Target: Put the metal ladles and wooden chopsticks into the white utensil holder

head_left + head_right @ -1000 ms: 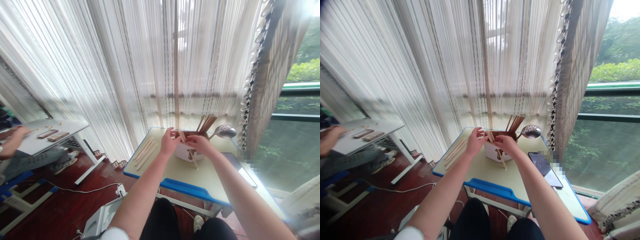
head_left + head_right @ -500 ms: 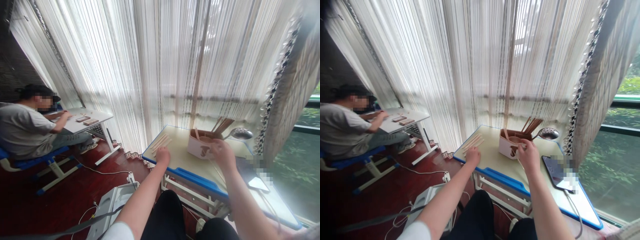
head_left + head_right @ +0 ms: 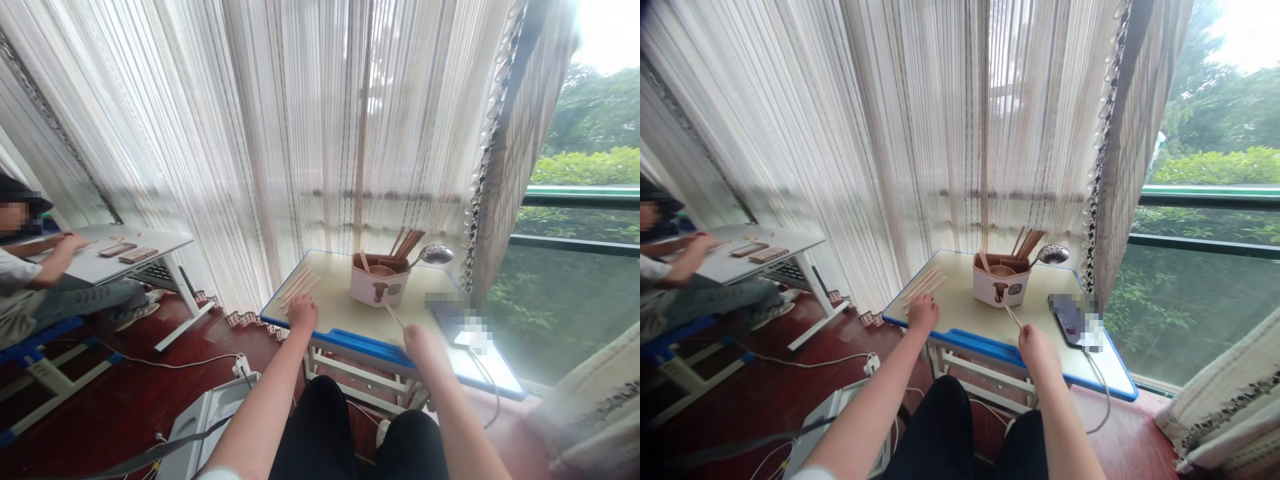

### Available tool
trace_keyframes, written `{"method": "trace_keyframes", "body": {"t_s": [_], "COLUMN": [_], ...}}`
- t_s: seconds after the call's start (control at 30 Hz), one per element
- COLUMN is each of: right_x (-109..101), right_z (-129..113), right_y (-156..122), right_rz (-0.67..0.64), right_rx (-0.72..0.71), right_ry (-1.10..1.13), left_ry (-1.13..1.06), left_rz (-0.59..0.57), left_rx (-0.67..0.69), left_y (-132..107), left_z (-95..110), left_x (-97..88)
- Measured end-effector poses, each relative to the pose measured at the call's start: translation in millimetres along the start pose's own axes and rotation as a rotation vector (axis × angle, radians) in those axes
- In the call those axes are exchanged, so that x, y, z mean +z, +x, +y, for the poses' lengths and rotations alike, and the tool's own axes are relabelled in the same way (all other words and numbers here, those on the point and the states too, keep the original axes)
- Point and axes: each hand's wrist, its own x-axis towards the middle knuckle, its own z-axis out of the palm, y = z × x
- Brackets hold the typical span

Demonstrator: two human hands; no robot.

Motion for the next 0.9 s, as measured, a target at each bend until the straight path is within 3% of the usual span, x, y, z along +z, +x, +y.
{"method": "trace_keyframes", "body": {"t_s": [0.1,0.2,0.3,0.4,0.53,0.67,0.77,0.9], "right_x": [-31.5,-74.6,-115.1,-130.8,-103.7,-56.4,-35.0,-29.6], "right_z": [0.1,-22.0,-57.3,-84.0,-92.0,-84.4,-79.2,-76.3], "right_y": [-4.3,7.8,40.5,83.7,128.4,142.2,143.6,145.9], "right_rz": [0.004,0.196,0.307,0.398,0.473,0.513,0.423,0.281], "right_rx": [-0.046,-0.121,-0.262,-0.302,-0.316,-0.239,-0.178,-0.162], "right_ry": [0.148,0.345,0.601,0.792,0.850,0.677,0.552,0.439], "left_ry": [0.014,0.044,0.089,0.097,0.075,0.045,0.037,0.034], "left_rz": [0.016,-0.012,-0.021,-0.010,-0.011,0.008,0.038,0.056], "left_rx": [0.006,-0.009,-0.058,-0.050,-0.039,-0.024,-0.006,-0.001], "left_y": [-0.2,1.6,3.5,4.4,5.3,6.6,6.9,6.6], "left_z": [0.8,2.0,1.5,-0.4,-3.1,-5.4,-7.1,-8.3], "left_x": [1.3,2.8,4.2,6.2,9.8,12.4,13.5,14.6]}}
